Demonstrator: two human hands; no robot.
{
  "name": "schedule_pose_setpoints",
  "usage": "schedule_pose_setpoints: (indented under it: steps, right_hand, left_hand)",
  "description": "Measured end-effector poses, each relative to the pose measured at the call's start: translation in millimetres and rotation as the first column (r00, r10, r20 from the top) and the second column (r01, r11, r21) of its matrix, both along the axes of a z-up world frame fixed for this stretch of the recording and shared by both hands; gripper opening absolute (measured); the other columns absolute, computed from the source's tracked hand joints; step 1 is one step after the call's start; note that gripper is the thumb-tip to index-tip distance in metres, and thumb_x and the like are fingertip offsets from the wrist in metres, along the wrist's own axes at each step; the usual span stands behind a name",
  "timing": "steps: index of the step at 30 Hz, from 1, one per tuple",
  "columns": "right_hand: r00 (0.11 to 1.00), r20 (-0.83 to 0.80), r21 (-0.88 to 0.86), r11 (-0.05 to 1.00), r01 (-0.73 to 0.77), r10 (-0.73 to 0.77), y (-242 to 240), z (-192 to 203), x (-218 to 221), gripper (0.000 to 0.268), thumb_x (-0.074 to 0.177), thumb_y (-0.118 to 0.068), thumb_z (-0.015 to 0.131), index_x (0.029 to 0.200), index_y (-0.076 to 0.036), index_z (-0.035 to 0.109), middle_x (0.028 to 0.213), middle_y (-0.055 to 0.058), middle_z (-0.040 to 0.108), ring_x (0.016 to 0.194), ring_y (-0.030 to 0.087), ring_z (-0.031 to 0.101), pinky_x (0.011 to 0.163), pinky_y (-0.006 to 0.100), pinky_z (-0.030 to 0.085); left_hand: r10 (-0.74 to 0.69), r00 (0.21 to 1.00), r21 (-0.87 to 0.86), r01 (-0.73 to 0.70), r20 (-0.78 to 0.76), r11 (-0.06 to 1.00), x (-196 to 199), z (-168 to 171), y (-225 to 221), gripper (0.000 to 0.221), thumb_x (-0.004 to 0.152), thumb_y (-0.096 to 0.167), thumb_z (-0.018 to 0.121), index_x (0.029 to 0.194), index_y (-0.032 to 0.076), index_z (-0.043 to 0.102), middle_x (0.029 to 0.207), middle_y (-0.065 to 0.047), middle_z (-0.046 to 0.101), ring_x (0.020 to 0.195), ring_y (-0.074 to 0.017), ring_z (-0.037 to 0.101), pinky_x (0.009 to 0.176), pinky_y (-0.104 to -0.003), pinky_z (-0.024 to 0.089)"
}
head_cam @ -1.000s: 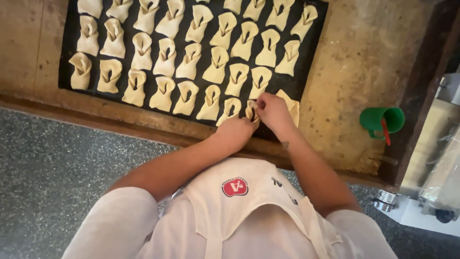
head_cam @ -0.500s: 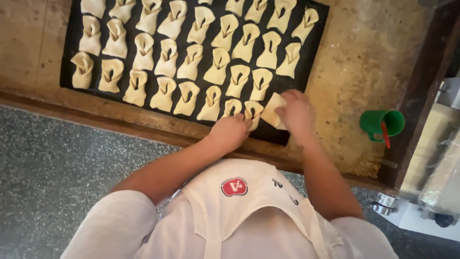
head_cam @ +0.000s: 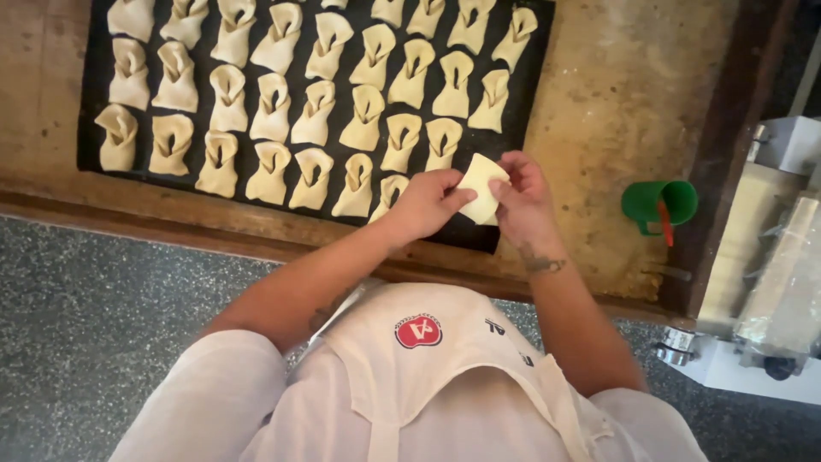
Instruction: Shaping pre-cut dough pieces into twists, arranging them on a baking tray, and brushing them with a liquid.
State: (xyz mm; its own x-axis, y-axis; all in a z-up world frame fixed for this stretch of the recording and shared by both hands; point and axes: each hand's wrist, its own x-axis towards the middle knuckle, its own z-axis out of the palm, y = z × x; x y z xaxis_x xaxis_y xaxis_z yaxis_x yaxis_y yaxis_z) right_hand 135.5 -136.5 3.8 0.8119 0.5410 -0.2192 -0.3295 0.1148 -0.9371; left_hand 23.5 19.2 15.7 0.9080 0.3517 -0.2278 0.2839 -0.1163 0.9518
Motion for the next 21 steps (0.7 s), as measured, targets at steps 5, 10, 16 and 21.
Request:
schedule_pose_setpoints:
  steps: [5, 10, 16, 21]
  right_hand:
    - [0.99, -0.142, 0.063, 0.997, 0.035, -0.025, -1.2, -5.2, -13.8, 0.039, 0.087, 0.001, 0.075, 0.12, -0.008, 0.057, 0.097, 0.002, 0.063, 0.083, 0.016, 0.07, 0.069, 0.026, 0.06]
    - [0.996, 0.082, -0.189, 0.981, 0.046, -0.031, 2.8, 17.5, -17.4, 0.045, 0.083, 0.0, 0.08, 0.12, -0.006, 0.056, 0.105, 0.003, 0.062, 0.084, 0.011, 0.067, 0.07, 0.023, 0.061]
    - [0.87, 0.491, -0.341, 0.93, 0.139, 0.05, 9.3, 30.2, -21.9, 0.039, 0.084, 0.004, 0.083, 0.12, -0.003, 0.072, 0.124, 0.013, 0.062, 0.089, 0.03, 0.076, 0.076, 0.038, 0.066]
    - [0.965, -0.241, -0.374, 0.927, 0.004, -0.102, 14.6, 3.8, -36.6, 0.019, 0.085, -0.004, 0.07, 0.1, -0.008, 0.08, 0.084, 0.007, 0.076, 0.072, 0.019, 0.074, 0.074, 0.041, 0.066]
  left_hand:
    - [0.105, 0.988, -0.24, -0.129, -0.112, 0.962, 5.6, 24.6, -4.0, 0.026, 0.089, 0.037, 0.073, 0.103, 0.015, 0.078, 0.079, -0.009, 0.073, 0.083, -0.0232, 0.073, 0.077, -0.034, 0.056]
    - [0.184, 0.977, -0.326, -0.21, -0.109, 0.922, 15.4, 1.1, -12.7, 0.018, 0.089, 0.03, 0.071, 0.098, 0.017, 0.079, 0.073, 0.0, 0.073, 0.076, -0.0105, 0.07, 0.072, -0.026, 0.054]
    - [0.418, 0.907, -0.478, -0.388, -0.048, 0.788, 17.1, 25.5, -27.2, 0.012, 0.088, 0.019, 0.065, 0.085, 0.012, 0.073, 0.071, 0.002, 0.059, 0.074, -0.0095, 0.06, 0.072, -0.023, 0.053]
    - [0.449, 0.886, -0.279, -0.405, 0.117, 0.871, 16.7, 30.1, -23.6, 0.017, 0.089, 0.017, 0.067, 0.074, 0.01, 0.071, 0.056, -0.004, 0.052, 0.061, -0.0124, 0.054, 0.06, -0.028, 0.049]
